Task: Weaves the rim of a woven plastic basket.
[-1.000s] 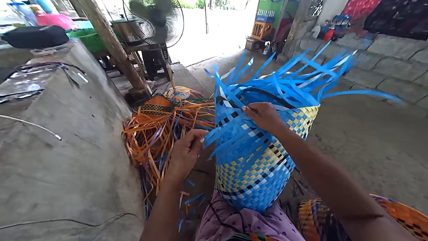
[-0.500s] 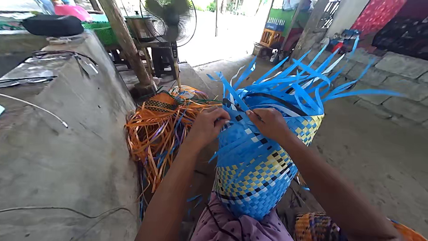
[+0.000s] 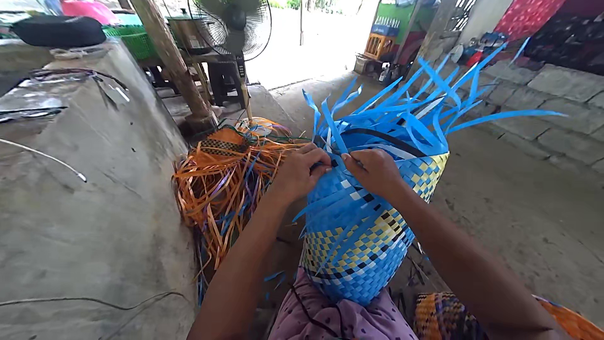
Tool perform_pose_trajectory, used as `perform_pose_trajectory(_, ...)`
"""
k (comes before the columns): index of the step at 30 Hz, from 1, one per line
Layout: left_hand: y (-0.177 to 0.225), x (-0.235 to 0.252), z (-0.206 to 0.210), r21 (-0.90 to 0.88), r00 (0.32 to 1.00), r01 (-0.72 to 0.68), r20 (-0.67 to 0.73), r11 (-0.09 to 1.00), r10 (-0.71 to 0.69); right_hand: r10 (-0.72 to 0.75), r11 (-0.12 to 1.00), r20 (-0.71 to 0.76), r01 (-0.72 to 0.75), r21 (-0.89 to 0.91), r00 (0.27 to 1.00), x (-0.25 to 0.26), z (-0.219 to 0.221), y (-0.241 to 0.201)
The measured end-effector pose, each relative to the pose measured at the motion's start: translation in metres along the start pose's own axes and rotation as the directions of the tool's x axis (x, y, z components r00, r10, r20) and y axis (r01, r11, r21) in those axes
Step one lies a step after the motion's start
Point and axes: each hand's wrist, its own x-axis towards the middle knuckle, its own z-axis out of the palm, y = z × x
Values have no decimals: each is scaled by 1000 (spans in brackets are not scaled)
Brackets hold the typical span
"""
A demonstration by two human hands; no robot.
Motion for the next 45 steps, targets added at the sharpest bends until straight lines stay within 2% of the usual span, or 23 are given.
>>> perform_pose_trajectory(3,-3,0,0,-13,999,-14,44,1000,15,12,1000,21,-13,14,1000,1,-1,4)
perform_pose_trajectory(6,-7,2,-6,-35,1000,29,-3,999,-29,16,999,29,-16,31,999,-1,-2,0)
perform_pose_trajectory(12,2,3,7,-49,997,-68,38,996,70,-15,999,0,15,39,1000,0,0,1)
perform_pose_trajectory(16,2,1,-5,-38,1000,6,-22,999,-7,-13,999,0,13,45,1000,-1,0,-1)
perform_pose_trajectory(21,-1,3,7,-44,999,-5,34,999,7,-12,999,7,12,37,1000,2,3,-2)
perform_pose_trajectory(26,-13,0,-5,-101,986,152,-58,983,-158,-2,999,12,2,54,1000,1,2,-2)
perform_pose_trajectory(31,-15,0,4,-139,990,125,-54,982,-133,-12,998,32,10,59,999,3,3,-7)
perform_pose_trajectory(39,3,-17,24,60,989,15,-150,998,-6,-7,999,32,6,40,999,4,8,1)
perform_pose_trajectory(43,21,-31,34,374,956,-15,-267,927,123,-17,999,28,17,35,999,4,5,0)
perform_pose_trajectory(45,33,-44,49,413,945,-79,-258,907,199,-3,999,43,1,45,999,3,2,1)
